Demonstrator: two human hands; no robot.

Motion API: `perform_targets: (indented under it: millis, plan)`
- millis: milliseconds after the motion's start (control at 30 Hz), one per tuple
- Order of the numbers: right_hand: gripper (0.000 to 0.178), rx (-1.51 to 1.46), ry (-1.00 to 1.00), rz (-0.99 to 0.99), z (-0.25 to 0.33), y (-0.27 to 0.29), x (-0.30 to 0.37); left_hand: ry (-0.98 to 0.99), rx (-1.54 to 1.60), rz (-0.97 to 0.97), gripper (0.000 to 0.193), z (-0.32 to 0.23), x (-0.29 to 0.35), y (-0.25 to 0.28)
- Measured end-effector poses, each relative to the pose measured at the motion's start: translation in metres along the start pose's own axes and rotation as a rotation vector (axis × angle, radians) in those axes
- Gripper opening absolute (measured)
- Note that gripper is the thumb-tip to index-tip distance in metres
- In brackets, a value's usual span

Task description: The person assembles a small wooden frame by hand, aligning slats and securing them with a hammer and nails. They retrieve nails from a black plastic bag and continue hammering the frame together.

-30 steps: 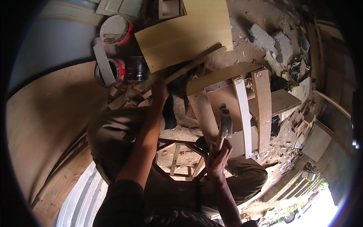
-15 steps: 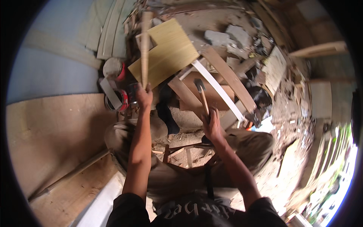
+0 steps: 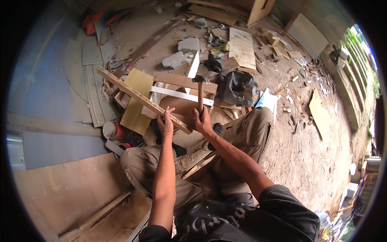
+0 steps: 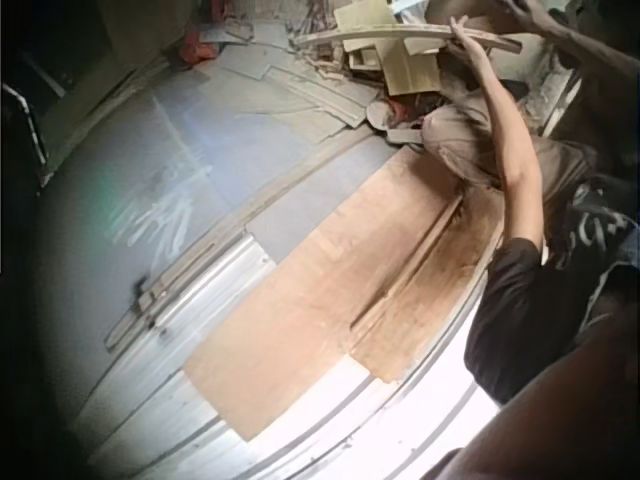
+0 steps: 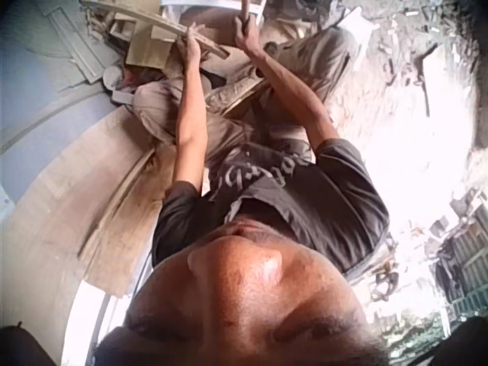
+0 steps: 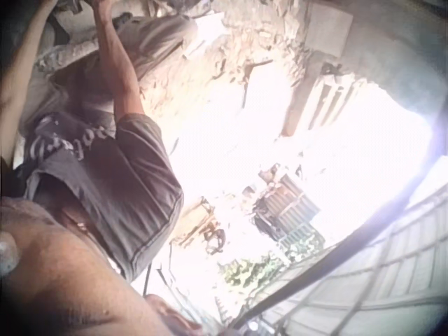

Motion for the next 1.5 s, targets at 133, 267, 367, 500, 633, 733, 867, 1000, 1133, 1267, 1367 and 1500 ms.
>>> perform_targets:
  millis: [133, 267, 367, 500, 633, 733, 867, 1000, 1133, 1267, 1367, 1500]
  plan:
    - [0.021, -0.127, -0.027, -0.216, 0.01, 0.057, -0.012, 0.105, 0.239, 0.183, 0.052, 0.055, 0.004, -0.017]
    - [0.029, -0.029, -0.111, -0.346, 0.038, 0.12, -0.028, 0.119, 0.161, 0.197, 0.054, 0.073, -0.011, 0.003]
    - [0.028, 0.178, -0.248, -0.458, 0.0, 0.176, -0.023, 0.079, 0.017, 0.167, 0.043, 0.035, -0.005, -0.028]
    - [0.026, 0.221, -0.803, -0.455, -0.083, 0.181, 0.005, -0.003, -0.191, 0.077, 0.037, 0.022, 0.008, -0.012]
    - [0.041, 0.147, -0.992, -0.579, -0.193, 0.252, 0.012, 0.034, -0.128, 0.187, 0.04, 0.022, 0.007, -0.054]
    - [0.062, 0.331, -0.988, -0.526, -0.184, 0.241, 0.027, 0.113, -0.149, 0.239, 0.043, 0.025, 0.014, -0.037]
    - [0.061, 0.814, -0.566, -0.746, -0.093, 0.206, 0.006, -0.011, -0.323, 0.188, 0.05, 0.056, -0.01, -0.01]
    - [0.042, 0.478, 0.279, -0.14, 0.024, 0.132, -0.024, -0.149, -0.459, 0.219, 0.058, 0.034, 0.011, -0.041]
    - [0.044, 0.099, 0.038, 0.416, 0.093, 0.019, 0.041, -0.044, -0.358, -0.025, 0.06, 0.035, 0.013, -0.02]
    - [0.046, 0.284, 0.117, 0.351, 0.069, 0.008, 0.069, -0.088, -0.251, 0.014, 0.05, 0.0, 0.013, -0.036]
    - [0.04, 0.155, -0.275, 0.537, 0.038, 0.001, 0.056, -0.124, -0.175, -0.069, 0.048, -0.014, 0.018, -0.033]
    - [0.027, -0.141, -0.35, 0.639, 0.025, 0.035, 0.043, 0.056, -0.062, -0.149, 0.055, 0.007, 0.005, -0.02]
Point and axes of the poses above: each hand's wrist, its own x-axis away from the middle knuckle, its own y-axis out of the back of the hand, z = x × y, the point moved 8 cm from there along -x, towards the middle knuckle, and after that the axes turned 7 degrees about -x, right-handed, at the moved point
